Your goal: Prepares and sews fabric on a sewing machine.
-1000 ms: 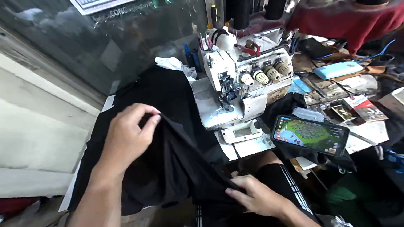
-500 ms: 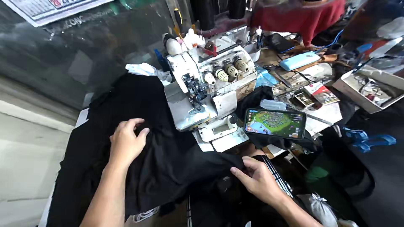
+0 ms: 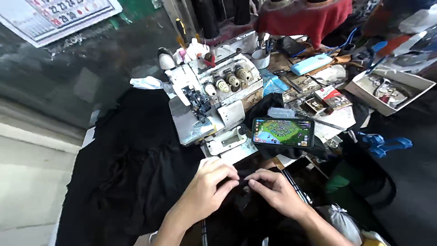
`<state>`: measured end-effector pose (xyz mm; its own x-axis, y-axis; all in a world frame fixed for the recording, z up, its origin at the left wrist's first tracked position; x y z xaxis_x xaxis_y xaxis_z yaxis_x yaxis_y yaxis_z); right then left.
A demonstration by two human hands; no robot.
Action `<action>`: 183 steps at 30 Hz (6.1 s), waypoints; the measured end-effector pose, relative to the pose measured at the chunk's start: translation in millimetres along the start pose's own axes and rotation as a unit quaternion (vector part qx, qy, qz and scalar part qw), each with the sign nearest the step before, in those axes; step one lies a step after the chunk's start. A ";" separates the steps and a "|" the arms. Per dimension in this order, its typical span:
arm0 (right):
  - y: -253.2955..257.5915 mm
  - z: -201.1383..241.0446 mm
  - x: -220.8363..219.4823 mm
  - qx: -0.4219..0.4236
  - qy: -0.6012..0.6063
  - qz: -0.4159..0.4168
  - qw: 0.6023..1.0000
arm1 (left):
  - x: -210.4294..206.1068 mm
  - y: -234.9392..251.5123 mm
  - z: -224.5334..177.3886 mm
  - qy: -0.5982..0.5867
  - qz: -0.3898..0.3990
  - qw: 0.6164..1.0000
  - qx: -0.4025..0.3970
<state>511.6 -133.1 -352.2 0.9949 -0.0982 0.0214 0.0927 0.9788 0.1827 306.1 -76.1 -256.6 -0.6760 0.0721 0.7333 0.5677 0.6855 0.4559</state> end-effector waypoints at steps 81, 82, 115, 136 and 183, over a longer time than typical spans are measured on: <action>24.2 36.8 -14.1 0.045 -0.042 -0.060 0.996 | 19.9 11.5 14.8 -0.049 -0.161 0.980 0.107; 25.1 38.8 -14.9 0.045 -0.047 -0.060 0.996 | 21.7 10.4 16.1 -0.044 -0.169 0.978 0.110; 129.8 51.7 -76.4 0.004 -0.054 -0.082 0.995 | 82.2 83.7 73.7 0.189 -0.209 0.959 0.027; 138.2 43.3 -79.5 -0.018 0.035 -0.140 0.989 | 77.7 85.5 85.5 0.174 -0.271 0.946 0.037; 54.8 44.0 -73.1 -0.040 0.025 0.030 0.998 | 136.7 5.3 84.4 0.245 -0.231 0.928 0.158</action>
<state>442.2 -80.2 -300.5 0.9993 -0.0312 -0.0196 0.0331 0.9940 0.1044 177.0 -1.4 -196.4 -0.4741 -0.5677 0.6730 0.0521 0.7449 0.6651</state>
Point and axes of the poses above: each hand's wrist, its own y-axis towards the middle knuckle, its own x-axis out of the back of the hand, z = x × y, the point moved 4 cm from there along y, towards the middle knuckle, and after that the axes turned 15 degrees about -z, right-handed, at the moved point
